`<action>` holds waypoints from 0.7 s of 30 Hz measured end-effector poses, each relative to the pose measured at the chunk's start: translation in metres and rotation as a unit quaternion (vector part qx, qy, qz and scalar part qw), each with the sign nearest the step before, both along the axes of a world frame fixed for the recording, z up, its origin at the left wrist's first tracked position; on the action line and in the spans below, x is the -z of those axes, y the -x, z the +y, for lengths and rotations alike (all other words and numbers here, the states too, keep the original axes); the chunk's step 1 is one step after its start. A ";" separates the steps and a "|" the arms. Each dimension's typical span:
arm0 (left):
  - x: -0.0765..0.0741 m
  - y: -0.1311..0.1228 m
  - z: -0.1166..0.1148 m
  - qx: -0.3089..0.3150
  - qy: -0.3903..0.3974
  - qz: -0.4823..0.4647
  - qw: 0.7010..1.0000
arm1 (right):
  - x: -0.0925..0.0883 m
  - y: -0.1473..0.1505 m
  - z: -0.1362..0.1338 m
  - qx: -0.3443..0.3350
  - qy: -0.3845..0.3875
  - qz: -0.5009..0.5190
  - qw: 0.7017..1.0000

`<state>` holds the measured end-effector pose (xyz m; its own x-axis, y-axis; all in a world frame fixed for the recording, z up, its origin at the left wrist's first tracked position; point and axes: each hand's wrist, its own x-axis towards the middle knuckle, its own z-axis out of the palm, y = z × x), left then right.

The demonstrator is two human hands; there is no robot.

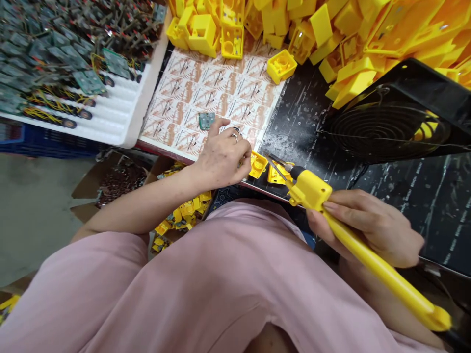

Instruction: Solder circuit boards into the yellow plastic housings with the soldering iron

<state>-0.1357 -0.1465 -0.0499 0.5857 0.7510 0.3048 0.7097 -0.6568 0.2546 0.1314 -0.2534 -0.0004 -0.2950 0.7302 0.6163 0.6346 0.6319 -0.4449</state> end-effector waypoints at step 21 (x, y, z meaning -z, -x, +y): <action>-0.003 0.005 0.000 0.012 0.000 0.001 1.000 | 0.015 0.000 -0.008 0.063 0.032 0.034 0.997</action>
